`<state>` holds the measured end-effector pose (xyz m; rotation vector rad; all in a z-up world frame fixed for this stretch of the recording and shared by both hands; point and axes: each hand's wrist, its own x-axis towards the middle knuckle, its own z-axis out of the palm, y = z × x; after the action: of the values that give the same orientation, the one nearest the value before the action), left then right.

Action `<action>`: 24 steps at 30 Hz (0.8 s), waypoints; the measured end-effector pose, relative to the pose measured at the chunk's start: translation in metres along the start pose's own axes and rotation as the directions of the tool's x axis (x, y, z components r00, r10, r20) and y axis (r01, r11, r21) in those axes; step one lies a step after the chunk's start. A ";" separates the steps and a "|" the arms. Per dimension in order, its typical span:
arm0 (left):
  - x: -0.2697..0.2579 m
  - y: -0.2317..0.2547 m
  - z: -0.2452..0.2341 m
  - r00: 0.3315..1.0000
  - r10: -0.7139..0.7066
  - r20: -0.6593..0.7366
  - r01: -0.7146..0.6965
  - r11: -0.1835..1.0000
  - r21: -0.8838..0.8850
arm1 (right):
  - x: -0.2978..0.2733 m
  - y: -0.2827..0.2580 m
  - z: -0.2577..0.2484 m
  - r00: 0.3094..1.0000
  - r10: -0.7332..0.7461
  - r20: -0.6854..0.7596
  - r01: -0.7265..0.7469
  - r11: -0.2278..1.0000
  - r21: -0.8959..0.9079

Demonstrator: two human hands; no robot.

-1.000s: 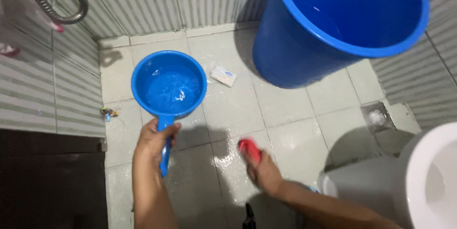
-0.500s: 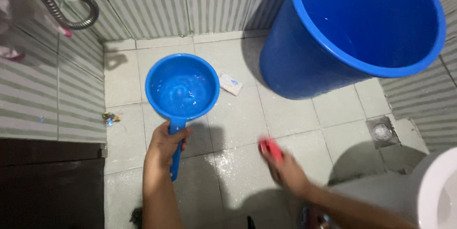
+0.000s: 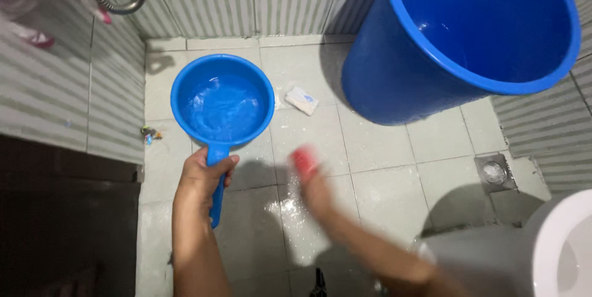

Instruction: The person scrubs the tiled floor of a bathroom using a red brush and a scouring pad, pouring water from a blue bucket with a blue dipper to rinse the areas.

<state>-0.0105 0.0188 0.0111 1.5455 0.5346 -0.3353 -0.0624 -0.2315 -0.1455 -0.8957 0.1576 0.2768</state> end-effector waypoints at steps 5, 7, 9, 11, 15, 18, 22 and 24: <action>-0.005 0.002 -0.008 0.999 -0.001 -0.041 0.002 1.000 0.015 | -0.073 0.074 0.062 0.929 0.343 -0.139 -0.339 0.637 -0.692; -0.006 0.005 -0.012 0.999 -0.003 -0.046 0.002 1.000 -0.025 | -0.033 0.056 0.011 0.990 -0.111 0.090 0.123 0.983 -0.137; -0.005 0.005 -0.013 0.999 0.020 -0.044 -0.021 1.000 -0.015 | -0.011 -0.005 -0.092 0.936 -0.252 -0.245 0.022 0.738 -0.674; -0.007 0.001 -0.012 0.999 0.019 -0.042 -0.019 1.000 -0.010 | -0.007 -0.096 -0.196 0.824 -0.409 -0.391 -0.416 0.031 -0.909; -0.008 -0.008 -0.009 0.999 0.010 -0.038 -0.010 1.000 -0.016 | -0.019 -0.088 -0.220 0.799 -0.483 -0.359 -0.423 -0.027 -0.906; -0.005 -0.014 -0.011 0.998 0.006 -0.059 -0.005 1.000 0.022 | -0.042 0.043 -0.102 0.930 -0.213 -0.299 -0.199 0.393 -0.898; -0.003 -0.004 -0.002 0.999 -0.001 -0.045 0.012 0.967 0.255 | -0.060 0.074 -0.009 0.998 0.033 -0.048 -0.049 0.045 -0.998; -0.020 0.009 0.003 0.991 -0.013 -0.135 0.073 0.890 0.450 | -0.042 0.028 -0.007 0.992 -0.083 -0.100 -0.099 0.005 -0.995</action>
<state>-0.0220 0.0131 0.0289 2.0228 0.6214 -0.4179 -0.1114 -0.2276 -0.1600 -2.4721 0.0514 0.3291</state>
